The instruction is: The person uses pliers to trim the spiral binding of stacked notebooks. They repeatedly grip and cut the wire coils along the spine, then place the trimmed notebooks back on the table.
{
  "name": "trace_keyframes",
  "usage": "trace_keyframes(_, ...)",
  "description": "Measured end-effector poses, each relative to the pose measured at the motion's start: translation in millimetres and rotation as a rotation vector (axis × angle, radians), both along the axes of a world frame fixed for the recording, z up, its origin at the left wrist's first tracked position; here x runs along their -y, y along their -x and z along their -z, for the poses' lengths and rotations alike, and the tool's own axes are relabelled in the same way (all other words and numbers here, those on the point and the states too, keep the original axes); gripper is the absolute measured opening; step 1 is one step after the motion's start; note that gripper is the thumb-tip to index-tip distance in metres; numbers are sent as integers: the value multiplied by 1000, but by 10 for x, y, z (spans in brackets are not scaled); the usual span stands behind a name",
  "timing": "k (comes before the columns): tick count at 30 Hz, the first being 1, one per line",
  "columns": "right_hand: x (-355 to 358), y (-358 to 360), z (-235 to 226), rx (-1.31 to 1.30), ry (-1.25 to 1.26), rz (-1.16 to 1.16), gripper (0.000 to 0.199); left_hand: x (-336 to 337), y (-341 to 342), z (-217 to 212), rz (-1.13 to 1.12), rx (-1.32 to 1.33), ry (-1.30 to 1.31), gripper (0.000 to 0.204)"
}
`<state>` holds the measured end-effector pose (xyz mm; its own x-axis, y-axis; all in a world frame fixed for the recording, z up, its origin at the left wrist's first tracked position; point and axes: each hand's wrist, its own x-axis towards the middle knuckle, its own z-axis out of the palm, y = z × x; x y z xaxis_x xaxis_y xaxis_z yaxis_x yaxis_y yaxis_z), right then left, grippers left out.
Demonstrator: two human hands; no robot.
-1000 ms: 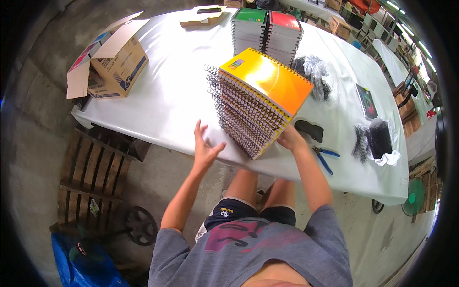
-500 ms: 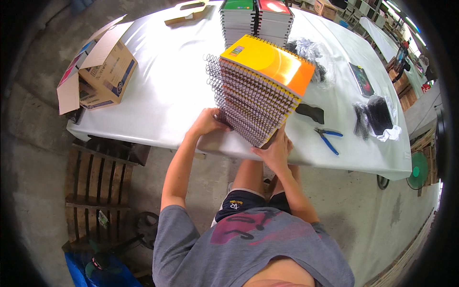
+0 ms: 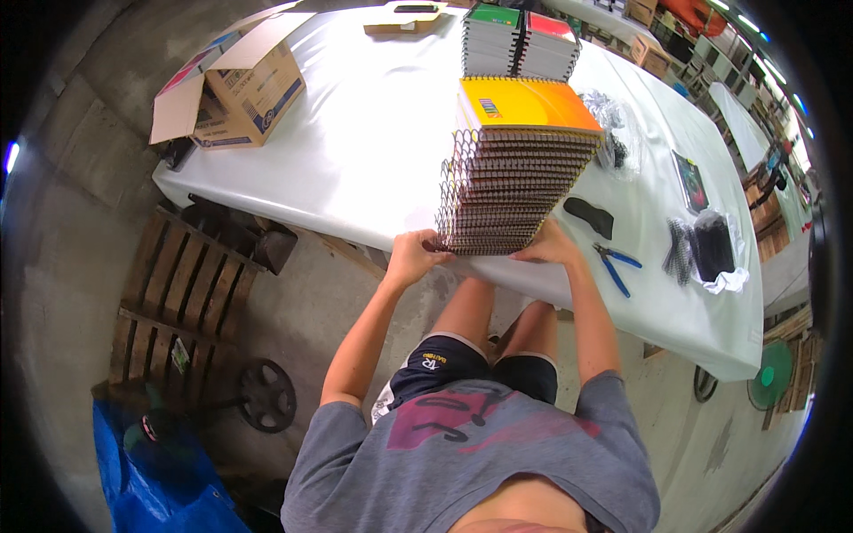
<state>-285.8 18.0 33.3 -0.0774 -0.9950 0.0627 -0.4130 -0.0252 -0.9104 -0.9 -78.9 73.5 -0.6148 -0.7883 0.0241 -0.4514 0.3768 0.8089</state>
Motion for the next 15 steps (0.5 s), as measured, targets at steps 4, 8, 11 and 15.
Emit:
trace_keyframes(4,93,213,77,-59,-150,-146,83,-338,10,159,-146,-123,33,26)
trace_keyframes(8,120,298,127,-70,-175,-190,90,-419,-5,209,-167,-105,33,37)
trace_keyframes(11,52,161,-192,-242,-99,-271,97,-324,-206,121,1,-154,-8,51)
trace_keyframes(15,-219,302,-381,466,-38,-38,99,-14,-362,-165,-7,-493,-101,53)
